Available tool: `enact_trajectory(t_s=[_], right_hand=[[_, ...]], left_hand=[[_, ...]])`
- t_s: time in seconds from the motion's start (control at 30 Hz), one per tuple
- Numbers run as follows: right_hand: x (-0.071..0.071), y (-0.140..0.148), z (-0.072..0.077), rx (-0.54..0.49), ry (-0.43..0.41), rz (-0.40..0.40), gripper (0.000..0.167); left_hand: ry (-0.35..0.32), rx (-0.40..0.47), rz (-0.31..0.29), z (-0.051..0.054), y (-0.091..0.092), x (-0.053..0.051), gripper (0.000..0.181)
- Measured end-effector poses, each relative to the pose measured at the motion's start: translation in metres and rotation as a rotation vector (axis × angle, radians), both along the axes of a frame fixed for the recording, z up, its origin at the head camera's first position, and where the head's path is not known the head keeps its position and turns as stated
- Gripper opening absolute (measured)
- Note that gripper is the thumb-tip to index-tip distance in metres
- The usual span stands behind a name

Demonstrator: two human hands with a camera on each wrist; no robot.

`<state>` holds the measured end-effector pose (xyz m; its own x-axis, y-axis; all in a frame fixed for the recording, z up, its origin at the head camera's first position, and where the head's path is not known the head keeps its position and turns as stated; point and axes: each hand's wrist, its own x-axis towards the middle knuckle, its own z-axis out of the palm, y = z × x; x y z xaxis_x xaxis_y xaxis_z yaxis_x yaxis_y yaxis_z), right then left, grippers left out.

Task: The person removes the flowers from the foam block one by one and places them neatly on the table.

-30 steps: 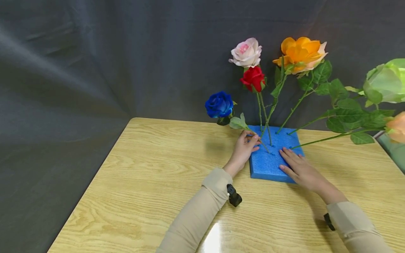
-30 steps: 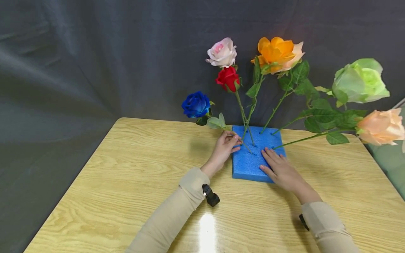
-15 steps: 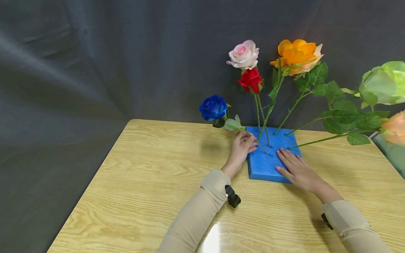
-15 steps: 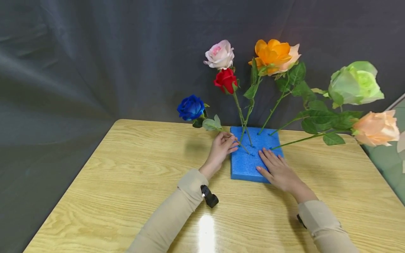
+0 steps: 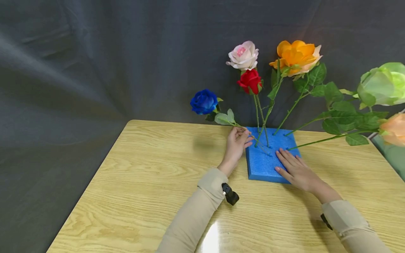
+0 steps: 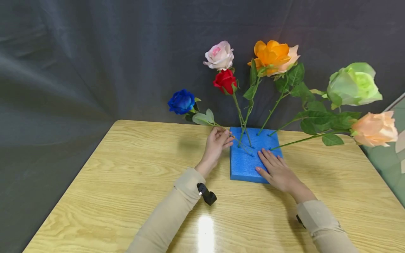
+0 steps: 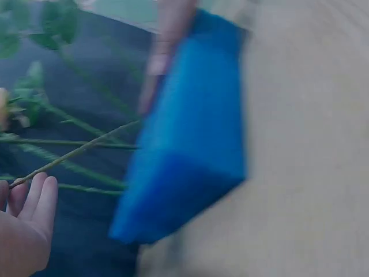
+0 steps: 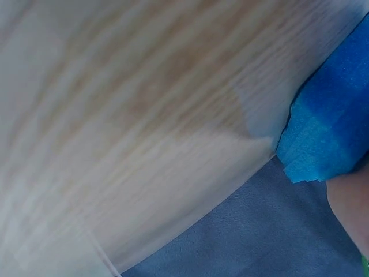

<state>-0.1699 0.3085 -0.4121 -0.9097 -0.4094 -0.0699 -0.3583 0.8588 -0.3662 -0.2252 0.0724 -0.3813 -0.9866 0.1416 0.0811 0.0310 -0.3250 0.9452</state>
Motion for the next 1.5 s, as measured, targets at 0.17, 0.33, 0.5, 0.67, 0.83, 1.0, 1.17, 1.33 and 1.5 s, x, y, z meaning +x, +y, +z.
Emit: enact_trajectory(t_s=[0.17,0.33,0.5,0.67,0.83,1.0,1.17,1.33,1.5], right_hand=[[0.003,0.004,0.002,-0.008,0.003,-0.006,0.066],[0.003,0.003,0.001,0.000,0.011,-0.003,0.066],[0.002,0.001,0.001,-0.005,-0.005,0.000,0.066],[0.002,0.000,0.000,-0.010,-0.006,0.001,0.066],[0.001,-0.003,-0.001,-0.012,0.000,0.001,0.066],[0.000,-0.004,0.000,-0.017,-0.002,0.001,0.067],[0.000,-0.003,0.001,-0.020,-0.003,0.003,0.067],[0.000,-0.002,0.000,-0.021,-0.001,0.005,0.067],[0.001,-0.002,0.000,-0.021,0.003,0.005,0.066]], left_hand=[[0.029,0.018,0.031,0.016,-0.018,-0.003,0.021],[0.041,-0.015,0.036,0.018,-0.038,-0.002,0.025],[0.026,-0.082,0.037,0.017,-0.058,-0.001,0.031],[0.005,-0.146,0.042,0.014,-0.082,0.000,0.034],[-0.027,-0.231,0.057,0.008,-0.110,0.006,0.038],[-0.068,-0.326,0.052,0.000,-0.140,0.012,0.043],[-0.131,-0.437,0.050,-0.006,-0.170,0.019,0.047],[-0.168,-0.539,0.045,-0.006,-0.195,0.025,0.048],[-0.171,-0.620,0.032,-0.002,-0.220,0.029,0.047]])
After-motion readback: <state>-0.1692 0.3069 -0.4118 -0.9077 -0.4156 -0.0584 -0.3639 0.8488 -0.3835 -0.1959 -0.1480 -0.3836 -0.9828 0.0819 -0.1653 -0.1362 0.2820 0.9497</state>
